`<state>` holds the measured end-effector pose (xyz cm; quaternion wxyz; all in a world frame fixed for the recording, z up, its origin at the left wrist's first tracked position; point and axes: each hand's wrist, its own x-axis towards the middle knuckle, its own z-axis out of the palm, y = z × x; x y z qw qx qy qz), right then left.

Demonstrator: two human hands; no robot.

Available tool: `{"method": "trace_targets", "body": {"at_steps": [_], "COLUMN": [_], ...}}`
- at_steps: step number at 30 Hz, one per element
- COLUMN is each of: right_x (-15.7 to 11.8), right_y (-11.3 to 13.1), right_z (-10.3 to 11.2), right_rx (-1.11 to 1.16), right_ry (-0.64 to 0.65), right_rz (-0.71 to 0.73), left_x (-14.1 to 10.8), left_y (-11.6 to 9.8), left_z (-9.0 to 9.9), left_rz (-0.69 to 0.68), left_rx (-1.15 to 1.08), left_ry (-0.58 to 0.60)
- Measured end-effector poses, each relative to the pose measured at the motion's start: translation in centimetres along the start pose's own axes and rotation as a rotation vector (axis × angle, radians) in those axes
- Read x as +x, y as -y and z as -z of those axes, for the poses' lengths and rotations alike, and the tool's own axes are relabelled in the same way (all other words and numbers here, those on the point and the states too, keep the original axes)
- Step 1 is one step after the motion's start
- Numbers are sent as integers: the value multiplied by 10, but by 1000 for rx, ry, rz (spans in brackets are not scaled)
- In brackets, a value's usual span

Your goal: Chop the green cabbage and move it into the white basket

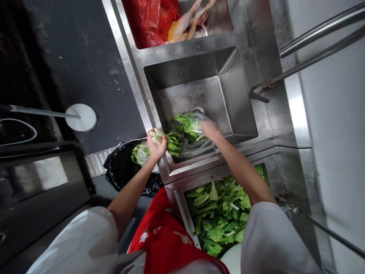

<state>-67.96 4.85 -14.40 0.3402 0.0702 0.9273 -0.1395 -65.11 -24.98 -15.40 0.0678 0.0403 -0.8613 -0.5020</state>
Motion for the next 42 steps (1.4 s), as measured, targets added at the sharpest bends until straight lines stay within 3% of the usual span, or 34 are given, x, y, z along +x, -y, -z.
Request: {"method": "trace_targets", "body": {"at_steps": [3, 5, 7, 9, 12, 15, 18, 20, 23, 26, 29, 33, 36, 39, 41, 42], "right_x": [-32, -54, -76, -102, -150, -215, -292, -346, -433, -517, -587, -658, -720, -784, -810, -816], "right_y": [28, 45, 58, 61, 47, 18, -15, -36, -62, -76, -79, -86, -91, -73, -47, -31], "right_z": [5, 6, 11, 22, 48, 67, 63, 48, 16, -23, -71, -147, -213, -296, -356, -385], "right_rx": [177, 437, 636, 687, 666, 787, 915, 944, 982, 1142, 1435, 1668, 1604, 1244, 957, 881], "right_ry": [159, 353, 443, 407, 350, 465, 517, 394, 75, -105, -280, -682, -883, -1033, -973, -864], "right_rz": [17, -4, 18, 124, 227, 226, 200, 84, -151, -219, -238, -408, -499, -683, -869, -943], "left_x": [5, 9, 12, 13, 7, -9, -44, -80, -152, -233, -313, -427, -510, -568, -588, -594], "left_y": [-21, -47, -81, -117, -171, -217, -246, -256, -263, -277, -299, -317, -309, -295, -292, -294], "left_z": [1, 4, 7, 11, 17, 20, 11, -2, -20, -26, -20, -1, 16, 27, 28, 26], "left_rz": [39, -59, -261, -454, -548, -545, -542, -464, -203, 49, 256, 481, 502, 468, 262, 86], "left_rx": [-5, -20, -27, 8, 121, 119, -87, -210, -312, -411, -496, -526, -475, -311, -220, -174], "left_ry": [89, 234, 495, 827, 1184, 1330, 1486, 1615, 1747, 1820, 1886, 1958, 1928, 1780, 1684, 1646]}}
